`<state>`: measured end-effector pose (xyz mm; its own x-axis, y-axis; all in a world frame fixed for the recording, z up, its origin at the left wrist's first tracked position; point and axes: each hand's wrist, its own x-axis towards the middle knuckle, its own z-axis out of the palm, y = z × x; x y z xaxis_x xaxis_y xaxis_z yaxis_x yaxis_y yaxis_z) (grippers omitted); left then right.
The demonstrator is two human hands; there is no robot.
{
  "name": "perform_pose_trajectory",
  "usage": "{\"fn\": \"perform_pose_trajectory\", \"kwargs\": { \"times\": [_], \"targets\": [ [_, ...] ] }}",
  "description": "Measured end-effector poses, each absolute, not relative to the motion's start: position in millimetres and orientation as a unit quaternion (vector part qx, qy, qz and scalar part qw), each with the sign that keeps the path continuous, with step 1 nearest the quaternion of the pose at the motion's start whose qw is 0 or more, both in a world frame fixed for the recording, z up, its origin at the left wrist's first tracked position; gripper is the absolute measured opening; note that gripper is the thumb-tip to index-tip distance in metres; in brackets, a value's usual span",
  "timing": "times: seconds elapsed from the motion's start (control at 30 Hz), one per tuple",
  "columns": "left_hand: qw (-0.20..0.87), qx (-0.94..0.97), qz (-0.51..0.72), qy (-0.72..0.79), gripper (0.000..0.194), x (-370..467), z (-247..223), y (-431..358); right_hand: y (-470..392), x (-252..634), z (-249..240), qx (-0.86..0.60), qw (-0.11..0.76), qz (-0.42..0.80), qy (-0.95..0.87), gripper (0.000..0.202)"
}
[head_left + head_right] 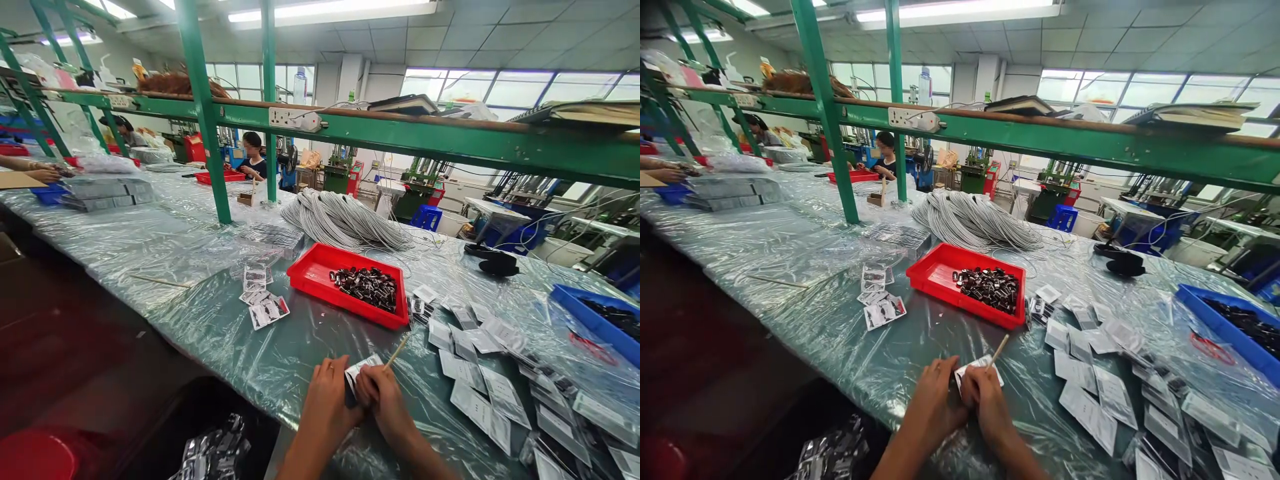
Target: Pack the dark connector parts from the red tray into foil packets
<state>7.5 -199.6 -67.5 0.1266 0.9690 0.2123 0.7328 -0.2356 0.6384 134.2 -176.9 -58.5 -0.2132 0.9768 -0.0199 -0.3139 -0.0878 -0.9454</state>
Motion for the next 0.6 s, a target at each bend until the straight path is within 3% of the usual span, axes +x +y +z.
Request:
{"fn": "perform_pose_trajectory", "kwargs": {
  "times": [0.17, 0.6],
  "targets": [
    [0.149, 0.755, 0.257, 0.584, 0.05, 13, -58, -201, -140, 136, -41, -0.299, 0.558, 0.679, -0.372, 0.048],
    [0.104, 0.744, 0.244, 0.613, 0.032, 25, -58, -202, -133, 129, -62, -0.327, 0.552, 0.639, -0.424, 0.05]
  ]
}}
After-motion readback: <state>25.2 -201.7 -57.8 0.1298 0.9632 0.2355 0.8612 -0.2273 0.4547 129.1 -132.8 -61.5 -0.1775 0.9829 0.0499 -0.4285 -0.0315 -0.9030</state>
